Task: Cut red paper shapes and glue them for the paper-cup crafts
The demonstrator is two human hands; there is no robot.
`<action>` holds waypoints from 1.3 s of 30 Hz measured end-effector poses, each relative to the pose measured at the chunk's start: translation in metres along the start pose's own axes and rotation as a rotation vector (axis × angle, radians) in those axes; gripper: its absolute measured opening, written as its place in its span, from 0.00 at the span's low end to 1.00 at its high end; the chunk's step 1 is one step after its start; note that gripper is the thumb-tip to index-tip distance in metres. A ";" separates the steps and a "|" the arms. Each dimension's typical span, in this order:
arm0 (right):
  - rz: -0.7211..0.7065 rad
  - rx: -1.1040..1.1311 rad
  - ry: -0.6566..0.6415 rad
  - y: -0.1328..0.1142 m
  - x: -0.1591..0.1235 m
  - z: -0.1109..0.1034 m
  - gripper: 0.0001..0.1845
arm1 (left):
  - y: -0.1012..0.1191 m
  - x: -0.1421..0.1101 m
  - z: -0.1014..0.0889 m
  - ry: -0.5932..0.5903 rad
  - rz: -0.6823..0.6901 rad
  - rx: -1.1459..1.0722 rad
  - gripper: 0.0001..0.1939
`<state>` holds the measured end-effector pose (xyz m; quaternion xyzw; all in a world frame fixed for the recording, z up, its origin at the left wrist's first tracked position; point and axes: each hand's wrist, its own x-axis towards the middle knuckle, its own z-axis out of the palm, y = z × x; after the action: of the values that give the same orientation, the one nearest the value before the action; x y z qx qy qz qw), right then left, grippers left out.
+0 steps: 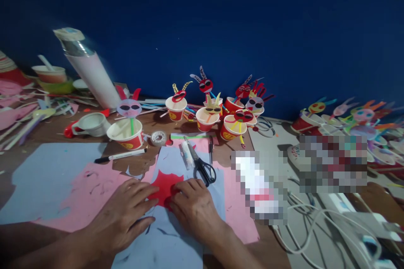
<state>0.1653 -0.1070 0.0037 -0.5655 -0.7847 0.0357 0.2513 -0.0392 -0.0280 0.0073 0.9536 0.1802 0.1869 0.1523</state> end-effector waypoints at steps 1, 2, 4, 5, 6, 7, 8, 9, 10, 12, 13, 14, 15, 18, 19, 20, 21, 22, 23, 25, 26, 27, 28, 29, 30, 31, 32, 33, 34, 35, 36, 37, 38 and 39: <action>0.003 0.001 0.021 0.002 0.000 -0.001 0.06 | 0.000 -0.001 0.000 0.000 0.000 0.003 0.09; 0.013 -0.004 0.046 0.004 0.000 -0.003 0.07 | 0.000 -0.001 0.001 0.002 -0.001 0.002 0.09; 0.060 -0.033 0.104 0.011 -0.001 -0.008 0.09 | 0.000 -0.002 0.001 0.007 -0.003 -0.005 0.09; 0.097 -0.059 0.127 0.015 -0.001 -0.010 0.10 | 0.000 -0.003 0.001 0.007 -0.004 -0.007 0.09; 0.137 -0.090 0.144 0.019 -0.001 -0.011 0.09 | 0.000 -0.003 0.001 0.009 -0.003 -0.006 0.08; 0.178 -0.124 0.152 0.023 -0.001 -0.012 0.09 | 0.000 -0.003 0.001 0.007 -0.002 -0.004 0.08; 0.216 -0.159 0.153 0.027 0.000 -0.012 0.09 | -0.001 -0.003 0.001 0.003 -0.001 -0.003 0.08; 0.251 -0.192 0.148 0.031 0.000 -0.011 0.10 | -0.001 -0.002 0.000 -0.002 0.001 -0.001 0.07; 0.280 -0.224 0.140 0.034 0.001 -0.010 0.12 | -0.001 -0.002 0.000 -0.007 0.004 0.000 0.07; 0.321 -0.276 0.120 0.038 0.002 -0.008 0.14 | -0.001 -0.001 -0.001 -0.010 0.013 0.005 0.07; 0.335 -0.296 0.109 0.039 0.003 -0.008 0.15 | -0.001 0.000 -0.001 -0.008 0.017 0.011 0.07; 0.346 -0.313 0.100 0.039 0.004 -0.007 0.15 | -0.001 0.000 -0.002 -0.003 0.021 0.016 0.07; 0.355 -0.328 0.091 0.039 0.005 -0.007 0.15 | -0.001 0.000 -0.002 0.004 0.025 0.021 0.07; 0.381 -0.358 0.071 0.039 0.007 -0.008 0.15 | -0.002 0.001 -0.003 0.017 0.036 0.035 0.07; 0.391 -0.366 0.066 0.040 0.008 -0.008 0.15 | -0.002 0.000 -0.003 0.019 0.037 0.039 0.07; 0.401 -0.372 0.061 0.040 0.008 -0.009 0.14 | -0.002 0.000 -0.003 0.020 0.039 0.043 0.07; 0.410 -0.377 0.053 0.040 0.008 -0.010 0.13 | -0.002 0.000 -0.003 0.020 0.038 0.043 0.07; 0.418 -0.381 0.045 0.040 0.009 -0.011 0.13 | -0.002 0.000 -0.003 0.020 0.035 0.041 0.07; 0.424 -0.385 0.036 0.039 0.009 -0.012 0.12 | -0.002 0.000 -0.003 0.019 0.032 0.037 0.08; 0.432 -0.390 0.019 0.038 0.009 -0.014 0.14 | -0.002 0.000 -0.003 0.018 0.030 0.028 0.08; 0.435 -0.392 0.013 0.037 0.009 -0.014 0.15 | -0.002 0.001 -0.003 0.018 0.033 0.024 0.08; 0.439 -0.395 0.008 0.036 0.009 -0.015 0.16 | -0.002 0.001 -0.003 0.017 0.036 0.023 0.08; 0.441 -0.397 0.005 0.036 0.009 -0.015 0.16 | -0.002 0.001 -0.003 0.016 0.039 0.024 0.08; 0.442 -0.396 0.002 0.035 0.009 -0.016 0.16 | -0.002 0.002 -0.003 0.016 0.040 0.025 0.08; 0.444 -0.395 0.002 0.036 0.008 -0.016 0.16 | -0.002 0.002 -0.004 0.017 0.038 0.027 0.08; 0.446 -0.392 0.005 0.036 0.007 -0.017 0.15 | -0.002 0.002 -0.004 0.021 0.037 0.027 0.08; 0.450 -0.389 0.014 0.037 0.006 -0.018 0.15 | -0.002 0.002 -0.003 0.024 0.035 0.024 0.08; 0.458 -0.385 0.026 0.038 0.005 -0.020 0.15 | -0.002 0.002 -0.003 0.028 0.032 0.019 0.09; 0.469 -0.383 0.043 0.040 0.004 -0.021 0.16 | -0.002 0.002 -0.003 0.031 0.029 0.011 0.09; 0.481 -0.381 0.062 0.041 0.002 -0.023 0.16 | -0.002 0.001 -0.002 0.031 0.025 0.002 0.09; 0.494 -0.378 0.080 0.042 0.001 -0.024 0.17 | -0.003 0.001 -0.002 0.031 0.019 -0.007 0.09; 0.506 -0.375 0.093 0.043 -0.001 -0.026 0.17 | -0.003 0.000 -0.001 0.030 0.012 -0.014 0.09; 0.518 -0.371 0.101 0.043 -0.002 -0.027 0.18 | -0.003 0.000 -0.001 0.026 0.004 -0.020 0.09; 0.527 -0.368 0.100 0.043 -0.003 -0.027 0.18 | -0.003 0.000 -0.001 0.024 -0.001 -0.024 0.09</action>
<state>0.2155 -0.1005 0.0119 -0.7861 -0.5914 -0.0706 0.1652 -0.0405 -0.0250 0.0067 0.9494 0.1802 0.2004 0.1616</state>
